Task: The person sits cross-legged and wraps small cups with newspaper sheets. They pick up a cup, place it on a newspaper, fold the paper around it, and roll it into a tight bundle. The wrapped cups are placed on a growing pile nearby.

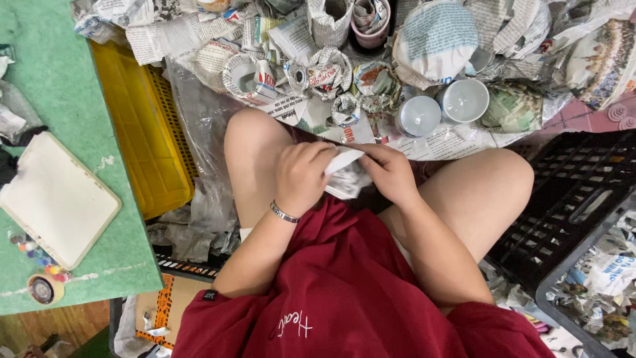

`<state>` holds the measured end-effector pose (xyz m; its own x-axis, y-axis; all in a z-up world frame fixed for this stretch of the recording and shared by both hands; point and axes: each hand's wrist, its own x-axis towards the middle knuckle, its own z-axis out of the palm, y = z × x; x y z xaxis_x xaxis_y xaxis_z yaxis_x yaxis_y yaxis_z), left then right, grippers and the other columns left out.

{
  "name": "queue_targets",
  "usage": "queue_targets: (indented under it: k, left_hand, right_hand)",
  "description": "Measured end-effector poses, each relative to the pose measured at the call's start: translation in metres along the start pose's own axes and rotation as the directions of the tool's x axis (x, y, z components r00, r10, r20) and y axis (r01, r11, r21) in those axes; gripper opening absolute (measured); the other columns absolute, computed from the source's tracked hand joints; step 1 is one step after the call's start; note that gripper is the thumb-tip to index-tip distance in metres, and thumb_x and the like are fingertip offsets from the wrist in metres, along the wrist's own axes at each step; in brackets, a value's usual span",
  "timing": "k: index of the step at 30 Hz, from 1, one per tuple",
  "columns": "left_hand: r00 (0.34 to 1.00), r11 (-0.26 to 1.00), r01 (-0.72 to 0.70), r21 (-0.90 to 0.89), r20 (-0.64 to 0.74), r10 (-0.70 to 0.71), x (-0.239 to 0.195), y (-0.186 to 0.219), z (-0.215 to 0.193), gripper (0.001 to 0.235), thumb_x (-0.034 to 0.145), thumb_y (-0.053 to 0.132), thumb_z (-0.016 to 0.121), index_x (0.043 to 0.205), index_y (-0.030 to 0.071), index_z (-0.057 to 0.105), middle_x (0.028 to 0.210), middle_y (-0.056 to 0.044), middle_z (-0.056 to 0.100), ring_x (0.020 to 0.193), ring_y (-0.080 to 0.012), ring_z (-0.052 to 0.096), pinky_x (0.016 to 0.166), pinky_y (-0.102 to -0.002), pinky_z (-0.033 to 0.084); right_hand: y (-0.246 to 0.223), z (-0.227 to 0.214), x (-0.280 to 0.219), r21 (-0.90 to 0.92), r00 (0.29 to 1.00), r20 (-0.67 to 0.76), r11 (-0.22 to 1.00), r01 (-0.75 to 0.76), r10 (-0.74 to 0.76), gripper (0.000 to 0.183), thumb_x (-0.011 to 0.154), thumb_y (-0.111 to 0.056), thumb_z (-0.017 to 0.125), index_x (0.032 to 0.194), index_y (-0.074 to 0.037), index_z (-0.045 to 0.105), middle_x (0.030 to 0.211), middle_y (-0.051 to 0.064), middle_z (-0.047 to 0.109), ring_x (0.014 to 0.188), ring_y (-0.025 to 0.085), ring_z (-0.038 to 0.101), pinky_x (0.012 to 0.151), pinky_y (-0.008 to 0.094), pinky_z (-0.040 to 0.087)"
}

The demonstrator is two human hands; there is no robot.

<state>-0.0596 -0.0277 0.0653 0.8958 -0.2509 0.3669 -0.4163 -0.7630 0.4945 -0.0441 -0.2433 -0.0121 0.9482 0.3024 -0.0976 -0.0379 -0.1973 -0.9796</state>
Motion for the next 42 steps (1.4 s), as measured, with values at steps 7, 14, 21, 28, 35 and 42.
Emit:
queue_targets:
  k: [7,14,21,28,35,42]
  left_hand:
    - [0.965,0.957,0.258,-0.130,-0.006,-0.261,-0.007,-0.009,0.008,0.020,0.087,0.012,0.079,0.106,0.011,0.075,0.110,-0.004,0.073,0.101,-0.0282,0.068,0.090,-0.041,0.054]
    - [0.981,0.984,0.180,-0.010,-0.071,-0.181,-0.003,0.001,0.008,0.056,0.082,0.026,0.087,0.128,0.008,0.062,0.123,-0.015,0.068,0.113,-0.0356,0.063,0.099,-0.047,0.048]
    - [0.955,0.975,-0.188,0.115,-0.212,0.209,-0.009,0.025,-0.022,0.043,0.081,0.033,0.086,0.115,0.011,0.070,0.116,-0.007,0.066,0.109,-0.0285,0.063,0.097,-0.046,0.047]
    - [0.996,0.988,-0.077,0.136,0.051,0.071,0.003,0.055,-0.012,0.049,0.086,0.036,0.083,0.122,0.003,0.075,0.105,-0.010,0.068,0.104,-0.0292,0.060,0.098,-0.047,0.045]
    - [0.986,0.991,0.122,0.058,-0.122,-0.114,-0.004,0.031,0.001,0.013,0.091,0.022,0.080,0.093,0.010,0.075,0.101,-0.006,0.075,0.101,-0.0257,0.066,0.104,-0.046,0.044]
    - [0.863,0.890,0.406,-0.209,-0.231,-0.449,-0.039,-0.004,-0.025,0.016,0.095,0.024,0.076,0.102,0.010,0.074,0.126,-0.005,0.070,0.121,-0.0238,0.064,0.108,-0.041,0.045]
  right_hand:
    - [0.023,-0.005,-0.005,-0.035,0.982,0.006,0.981,-0.190,0.190,0.019,0.091,-0.017,0.077,0.101,-0.001,0.077,0.080,0.004,0.072,0.072,0.011,0.064,0.066,0.028,0.051]
    - [0.032,-0.012,-0.001,0.273,0.963,0.059,0.924,-0.267,0.261,0.025,0.087,-0.019,0.083,0.081,0.002,0.070,0.068,-0.003,0.062,0.062,0.005,0.052,0.056,0.025,0.040]
    - [0.050,-0.010,-0.002,0.324,0.963,-0.069,0.919,-0.226,0.261,0.030,0.100,-0.030,0.067,0.087,-0.004,0.075,0.071,-0.008,0.060,0.065,0.002,0.047,0.058,0.022,0.040]
    - [0.075,-0.008,-0.013,0.308,0.988,-0.029,0.942,-0.137,0.153,0.042,0.106,-0.030,0.063,0.075,-0.001,0.063,0.067,-0.008,0.055,0.063,0.003,0.044,0.054,0.025,0.037]
    - [0.069,-0.012,-0.015,0.342,0.991,-0.113,0.939,-0.033,0.076,0.026,0.102,-0.019,0.070,0.090,0.004,0.071,0.081,-0.003,0.064,0.074,0.007,0.054,0.066,0.026,0.045]
    - [0.043,-0.018,-0.007,0.266,0.974,-0.225,0.961,0.076,-0.015,0.015,0.091,-0.002,0.065,0.097,0.008,0.074,0.115,0.014,0.073,0.102,0.018,0.067,0.089,0.029,0.052]
